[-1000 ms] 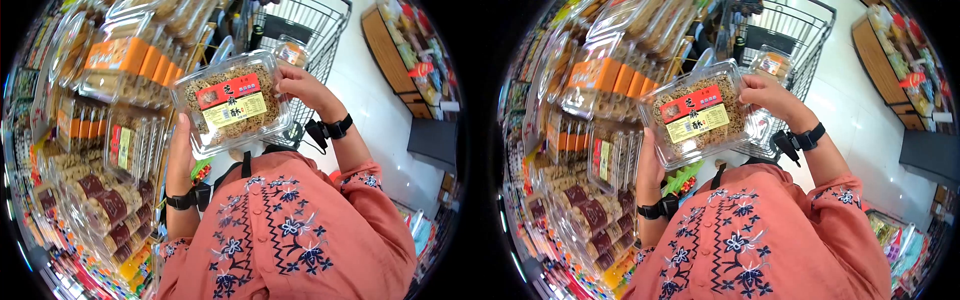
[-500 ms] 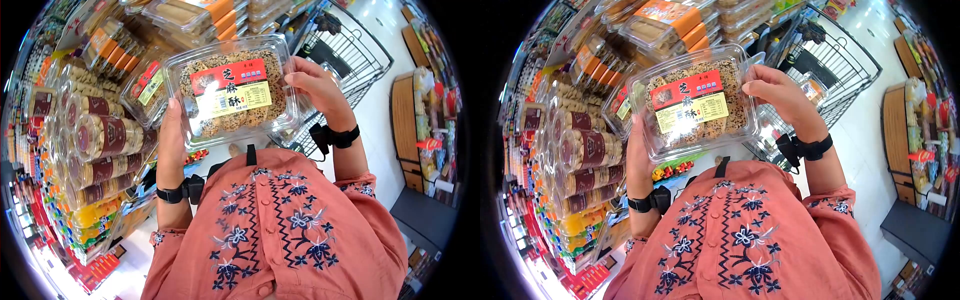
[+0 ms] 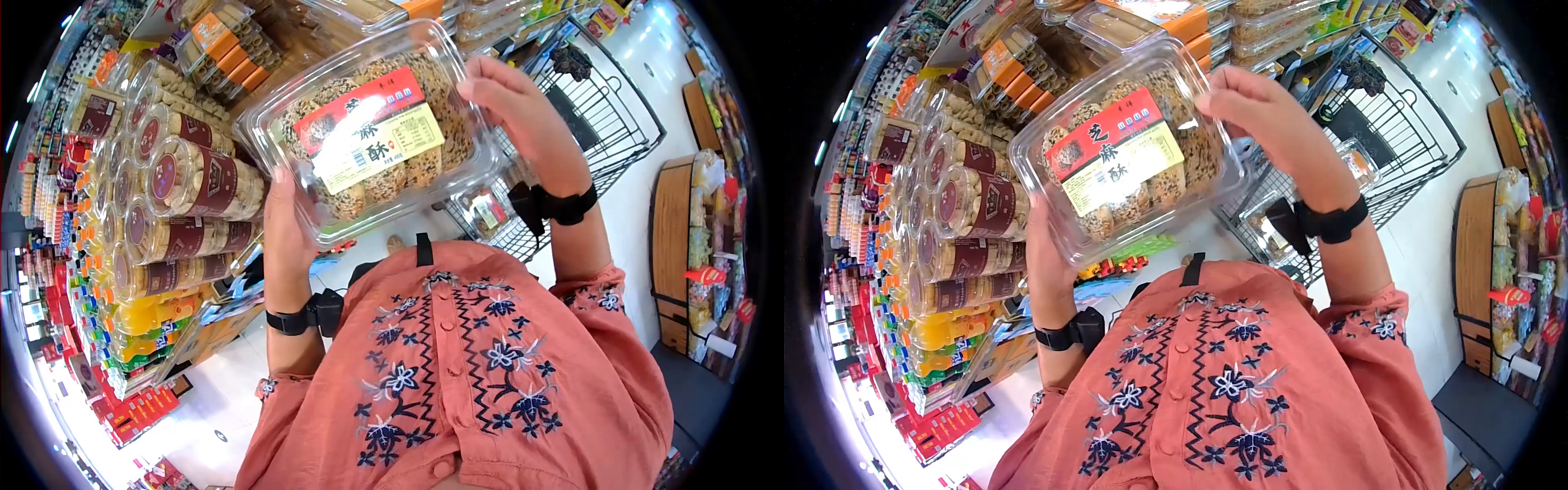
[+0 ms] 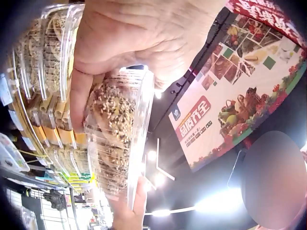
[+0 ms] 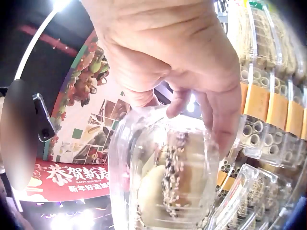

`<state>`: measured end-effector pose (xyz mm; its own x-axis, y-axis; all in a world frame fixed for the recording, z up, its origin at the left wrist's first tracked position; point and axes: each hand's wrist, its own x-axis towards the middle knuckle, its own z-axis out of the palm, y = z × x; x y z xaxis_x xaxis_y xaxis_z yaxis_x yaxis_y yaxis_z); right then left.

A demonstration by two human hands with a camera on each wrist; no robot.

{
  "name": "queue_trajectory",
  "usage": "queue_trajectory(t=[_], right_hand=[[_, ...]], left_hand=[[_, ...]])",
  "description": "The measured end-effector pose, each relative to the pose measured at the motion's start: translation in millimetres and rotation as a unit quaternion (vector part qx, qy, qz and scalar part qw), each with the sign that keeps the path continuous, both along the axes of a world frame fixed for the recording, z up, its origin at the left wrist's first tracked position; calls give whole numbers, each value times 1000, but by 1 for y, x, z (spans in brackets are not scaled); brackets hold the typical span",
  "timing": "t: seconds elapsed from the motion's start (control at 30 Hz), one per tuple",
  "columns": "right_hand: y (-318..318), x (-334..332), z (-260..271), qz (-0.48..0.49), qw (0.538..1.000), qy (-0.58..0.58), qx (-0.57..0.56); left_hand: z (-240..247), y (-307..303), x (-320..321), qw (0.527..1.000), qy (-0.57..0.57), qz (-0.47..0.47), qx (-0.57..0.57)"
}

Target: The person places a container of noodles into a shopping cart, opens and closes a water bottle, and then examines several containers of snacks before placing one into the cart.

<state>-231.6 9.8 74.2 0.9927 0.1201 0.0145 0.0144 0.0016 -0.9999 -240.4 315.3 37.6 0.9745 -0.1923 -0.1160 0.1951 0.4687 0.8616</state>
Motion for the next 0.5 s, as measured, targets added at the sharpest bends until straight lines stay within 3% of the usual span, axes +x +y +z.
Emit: queue_trajectory(t=[0.2, 0.23, 0.37, 0.47, 0.5], right_hand=[[8, 36, 32, -31, 985, -127, -112], [15, 28, 64, -5, 993, -48, -110], [10, 59, 63, 42, 978, -151, -138], [13, 62, 80, 68, 986, -64, -136], [13, 66, 80, 79, 985, -82, -130]], left_hand=[[-28, 18, -12, 992, 0, -121, -38], [-30, 17, -13, 993, 21, -103, -61], [-25, 13, -15, 986, -8, -138, -97], [-16, 5, -19, 982, -27, -154, -104], [-17, 6, -19, 978, -29, -173, -114]])
